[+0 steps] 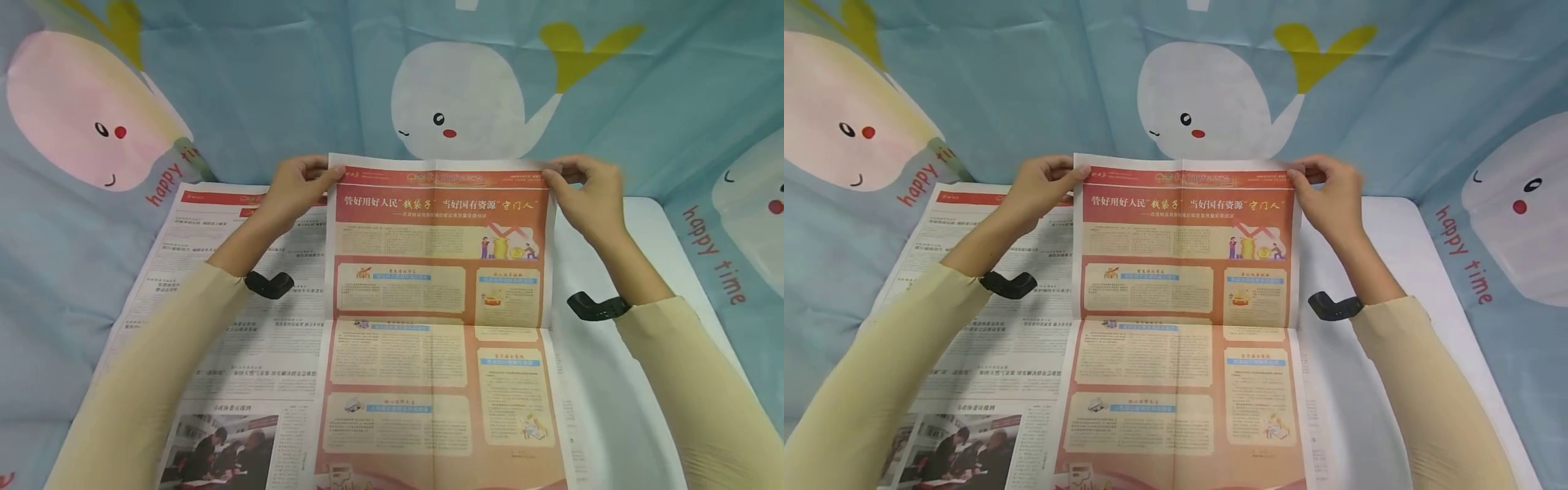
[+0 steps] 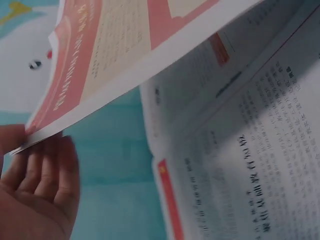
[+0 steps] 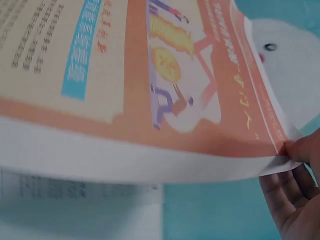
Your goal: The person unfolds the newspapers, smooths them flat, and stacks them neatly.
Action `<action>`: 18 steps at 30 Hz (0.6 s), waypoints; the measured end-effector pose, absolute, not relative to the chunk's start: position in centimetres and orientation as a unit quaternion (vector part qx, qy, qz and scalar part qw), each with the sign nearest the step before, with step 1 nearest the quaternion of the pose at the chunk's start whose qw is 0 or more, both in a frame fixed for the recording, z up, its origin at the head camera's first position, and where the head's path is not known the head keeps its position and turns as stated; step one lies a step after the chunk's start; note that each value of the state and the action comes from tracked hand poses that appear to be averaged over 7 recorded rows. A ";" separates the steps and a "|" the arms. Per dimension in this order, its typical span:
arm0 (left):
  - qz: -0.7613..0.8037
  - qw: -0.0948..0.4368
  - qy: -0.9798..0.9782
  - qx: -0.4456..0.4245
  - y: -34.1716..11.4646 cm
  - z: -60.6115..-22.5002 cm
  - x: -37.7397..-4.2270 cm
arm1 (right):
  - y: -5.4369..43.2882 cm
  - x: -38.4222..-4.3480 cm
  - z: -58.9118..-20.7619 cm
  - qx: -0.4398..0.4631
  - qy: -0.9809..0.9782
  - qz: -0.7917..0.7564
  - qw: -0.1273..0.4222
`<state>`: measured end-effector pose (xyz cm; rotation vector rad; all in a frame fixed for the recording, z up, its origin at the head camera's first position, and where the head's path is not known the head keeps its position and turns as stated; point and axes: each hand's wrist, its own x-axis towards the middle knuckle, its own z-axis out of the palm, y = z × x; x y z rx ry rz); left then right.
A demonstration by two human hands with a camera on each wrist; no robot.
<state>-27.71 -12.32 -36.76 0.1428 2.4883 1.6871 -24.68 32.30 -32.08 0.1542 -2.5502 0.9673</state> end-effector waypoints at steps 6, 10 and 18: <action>0.559 0.161 0.813 0.038 -12.3 -38.0 -28.0 | 31.7 -25.7 -33.2 0.001 -0.928 0.331 0.169; 0.539 0.209 0.816 0.020 -11.5 -38.8 -27.5 | 32.2 -26.1 -35.2 -0.027 -0.935 0.324 0.144; 0.507 0.231 0.829 0.046 -11.9 -39.9 -25.8 | 33.0 -26.6 -38.0 -0.070 -0.938 0.323 0.108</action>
